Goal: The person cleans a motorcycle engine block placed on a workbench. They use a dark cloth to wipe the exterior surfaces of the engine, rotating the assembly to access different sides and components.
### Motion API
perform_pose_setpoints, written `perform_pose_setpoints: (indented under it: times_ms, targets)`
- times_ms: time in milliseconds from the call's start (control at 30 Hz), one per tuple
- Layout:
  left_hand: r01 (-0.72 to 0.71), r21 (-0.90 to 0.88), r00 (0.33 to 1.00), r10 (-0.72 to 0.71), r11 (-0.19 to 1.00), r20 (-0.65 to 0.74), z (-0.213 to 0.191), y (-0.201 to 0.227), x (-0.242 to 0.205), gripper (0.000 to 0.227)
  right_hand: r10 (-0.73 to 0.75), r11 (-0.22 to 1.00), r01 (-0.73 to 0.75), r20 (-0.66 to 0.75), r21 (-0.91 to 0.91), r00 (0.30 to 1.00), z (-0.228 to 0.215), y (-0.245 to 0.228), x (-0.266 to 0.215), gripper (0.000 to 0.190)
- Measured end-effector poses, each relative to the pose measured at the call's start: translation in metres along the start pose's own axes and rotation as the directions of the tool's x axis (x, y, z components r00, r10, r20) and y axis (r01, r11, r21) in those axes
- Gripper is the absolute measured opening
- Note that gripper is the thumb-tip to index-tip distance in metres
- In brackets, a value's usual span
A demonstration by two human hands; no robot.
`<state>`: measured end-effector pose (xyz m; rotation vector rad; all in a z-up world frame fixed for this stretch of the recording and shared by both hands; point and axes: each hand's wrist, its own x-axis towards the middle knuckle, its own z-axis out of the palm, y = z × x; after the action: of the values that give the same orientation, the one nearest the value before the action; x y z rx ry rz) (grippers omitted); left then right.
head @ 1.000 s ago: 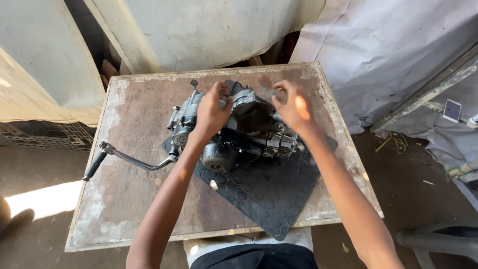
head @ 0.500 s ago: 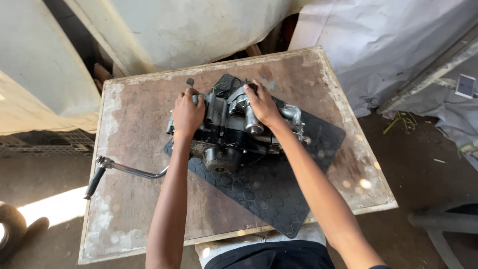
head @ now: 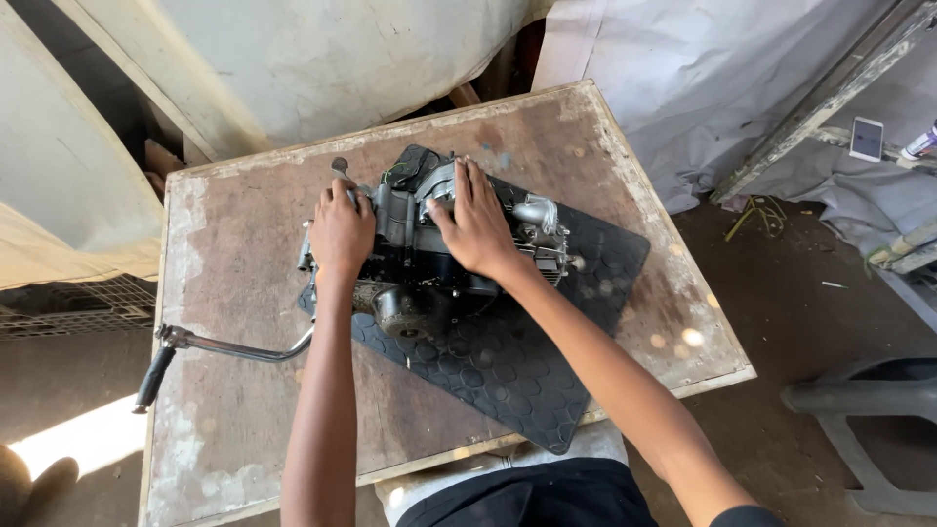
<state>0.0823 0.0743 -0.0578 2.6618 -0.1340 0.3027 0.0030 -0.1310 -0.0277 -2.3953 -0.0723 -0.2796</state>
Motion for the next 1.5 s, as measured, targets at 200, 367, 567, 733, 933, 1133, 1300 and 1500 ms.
perform_pose_setpoints:
  times_ms: [200, 367, 567, 733, 933, 1133, 1300, 1500]
  targets:
    - [0.025, 0.003, 1.0, -0.025, 1.0, -0.019, -0.002, -0.002, 0.0, 0.024, 0.024, 0.995, -0.022, -0.017, 0.102, 1.0, 0.022, 0.044, 0.035, 0.086]
    - [0.025, -0.019, 1.0, -0.025, 1.0, -0.018, -0.001, -0.002, -0.002, 0.024, 0.117, 0.992, -0.119, -0.055, -0.04, 0.992, -0.006, -0.03, -0.035, 0.085]
    - [0.017, 0.001, 1.0, -0.017, 1.0, -0.027, 0.001, 0.0, -0.001, 0.025, 0.064, 0.996, -0.073, 0.151, 0.056, 0.986, -0.045, -0.06, -0.083, 0.088]
    - [0.05, 0.016, 0.997, -0.049, 0.999, -0.053, -0.003, 0.003, -0.003, 0.026, -0.282, 0.943, 0.306, -0.177, 0.128, 0.943, -0.075, -0.07, -0.049, 0.084]
    - [-0.002, 0.027, 0.972, 0.008, 1.0, -0.235, 0.002, -0.002, -0.002, 0.03, -0.392, 0.918, 0.338, -0.329, -0.209, 0.859, -0.054, -0.045, 0.021, 0.076]
    - [0.089, -0.04, 0.996, -0.09, 0.995, -0.029, -0.014, 0.007, -0.001, 0.029, -0.124, 0.905, 0.124, 0.025, -0.408, 0.992, 0.017, 0.011, 0.036, 0.084]
    - [0.078, -0.023, 0.996, -0.079, 0.997, -0.044, 0.001, -0.001, -0.003, 0.029, 0.103, 0.992, -0.101, 0.032, -0.072, 0.994, 0.012, 0.025, 0.059, 0.079]
    - [0.07, -0.046, 0.996, -0.073, 0.996, -0.051, 0.003, -0.002, -0.001, 0.03, 0.257, 0.966, -0.255, 0.042, -0.05, 0.966, 0.032, 0.075, 0.06, 0.07]
